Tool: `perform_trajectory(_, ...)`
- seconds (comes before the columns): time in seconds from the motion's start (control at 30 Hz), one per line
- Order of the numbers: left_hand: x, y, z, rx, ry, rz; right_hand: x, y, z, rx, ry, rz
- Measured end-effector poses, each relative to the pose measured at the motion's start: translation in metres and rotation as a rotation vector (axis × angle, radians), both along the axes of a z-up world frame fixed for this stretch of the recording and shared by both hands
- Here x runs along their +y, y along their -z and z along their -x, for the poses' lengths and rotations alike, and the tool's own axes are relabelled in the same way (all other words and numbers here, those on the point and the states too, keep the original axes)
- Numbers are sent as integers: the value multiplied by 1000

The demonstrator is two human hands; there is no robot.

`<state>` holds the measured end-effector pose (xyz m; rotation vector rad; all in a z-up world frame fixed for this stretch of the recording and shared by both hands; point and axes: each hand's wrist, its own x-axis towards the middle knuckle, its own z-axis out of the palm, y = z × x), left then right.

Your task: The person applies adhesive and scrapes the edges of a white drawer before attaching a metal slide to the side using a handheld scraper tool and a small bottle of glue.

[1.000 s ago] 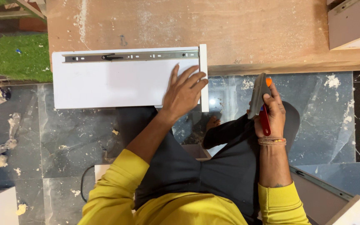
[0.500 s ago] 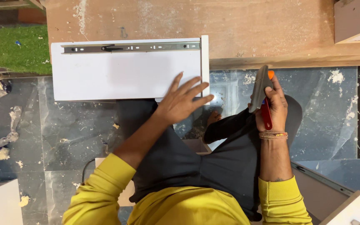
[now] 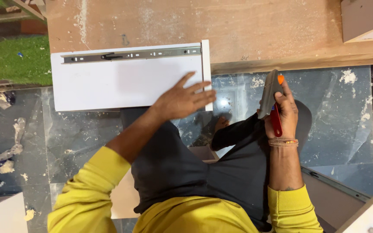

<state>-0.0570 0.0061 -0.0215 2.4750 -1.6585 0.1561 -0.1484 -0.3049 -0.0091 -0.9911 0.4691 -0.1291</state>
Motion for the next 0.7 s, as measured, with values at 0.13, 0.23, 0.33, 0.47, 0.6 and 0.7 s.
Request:
perform_trajectory(0.13, -7, -2, -51, -16, -130, -95, -1, 3, 0, -17, -5, -23)
perform_trajectory(0.23, -14, -11, -90, -77, -217, -118, -1, 8, -2, -16, 11, -16)
perform_trajectory(0.33, -19, -18, -111, 9, -340, -103, 0, 9, -1, -78, -6, -43)
perform_trajectory(0.47, -22, -15, -112, -30, -285, -139, 0, 5, -2, -24, 16, -55)
perform_trajectory(0.6, -17, 3, -73, 0, -89, -136, 0, 1, -4, -52, 8, -61)
perform_trajectory(0.7, -9, 5, -21, -111, 0, -210, 1, -2, -5, -74, -17, -59)
